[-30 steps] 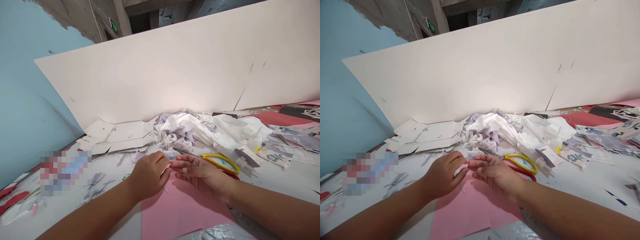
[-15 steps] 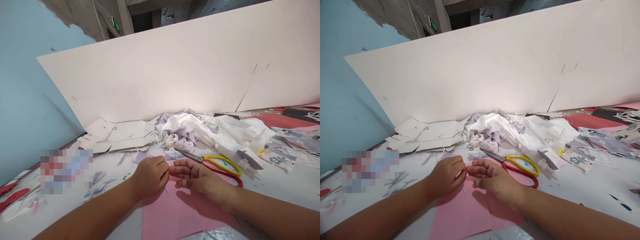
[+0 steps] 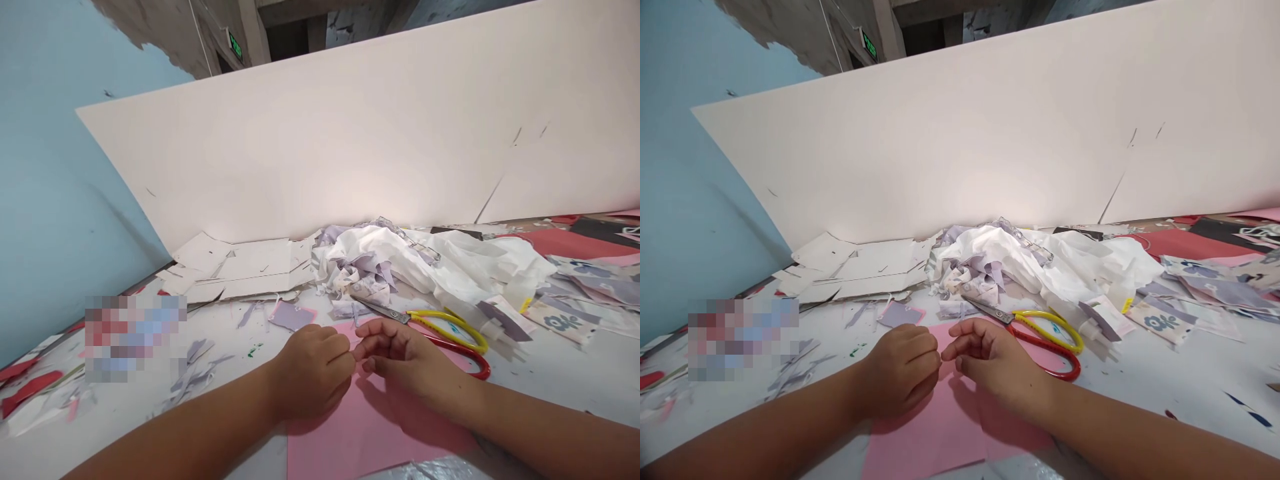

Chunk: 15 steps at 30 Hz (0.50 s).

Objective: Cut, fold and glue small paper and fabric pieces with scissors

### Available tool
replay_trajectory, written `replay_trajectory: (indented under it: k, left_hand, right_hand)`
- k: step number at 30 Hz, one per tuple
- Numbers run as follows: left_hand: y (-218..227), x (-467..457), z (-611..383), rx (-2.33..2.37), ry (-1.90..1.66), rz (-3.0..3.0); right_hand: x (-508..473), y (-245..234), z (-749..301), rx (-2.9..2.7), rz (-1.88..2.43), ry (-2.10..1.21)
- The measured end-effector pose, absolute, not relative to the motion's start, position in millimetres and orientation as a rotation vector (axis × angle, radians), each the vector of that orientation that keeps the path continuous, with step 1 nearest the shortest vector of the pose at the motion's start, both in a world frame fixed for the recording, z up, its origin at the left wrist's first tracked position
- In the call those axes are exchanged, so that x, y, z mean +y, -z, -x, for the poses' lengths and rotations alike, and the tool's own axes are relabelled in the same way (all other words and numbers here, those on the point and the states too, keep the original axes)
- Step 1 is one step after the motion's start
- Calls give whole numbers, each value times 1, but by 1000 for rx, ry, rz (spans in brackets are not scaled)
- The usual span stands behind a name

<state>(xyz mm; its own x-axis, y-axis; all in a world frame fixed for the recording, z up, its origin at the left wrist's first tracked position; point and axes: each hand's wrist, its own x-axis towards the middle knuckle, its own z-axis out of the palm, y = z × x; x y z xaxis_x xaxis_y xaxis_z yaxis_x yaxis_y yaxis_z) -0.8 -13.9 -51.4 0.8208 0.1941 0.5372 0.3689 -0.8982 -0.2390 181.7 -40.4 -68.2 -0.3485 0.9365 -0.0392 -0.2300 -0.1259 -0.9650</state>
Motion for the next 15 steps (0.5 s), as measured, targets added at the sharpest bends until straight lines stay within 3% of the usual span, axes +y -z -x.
replay_trajectory:
  k: [8,15]
  left_hand:
    - [52,-5,7,-649,749,2744]
    - [60,-2,9,-740,703,2808]
  right_hand:
    - [-32,58,-189,-1264,1080,-1377]
    - [-30,38,-209,-1849,1532,-599]
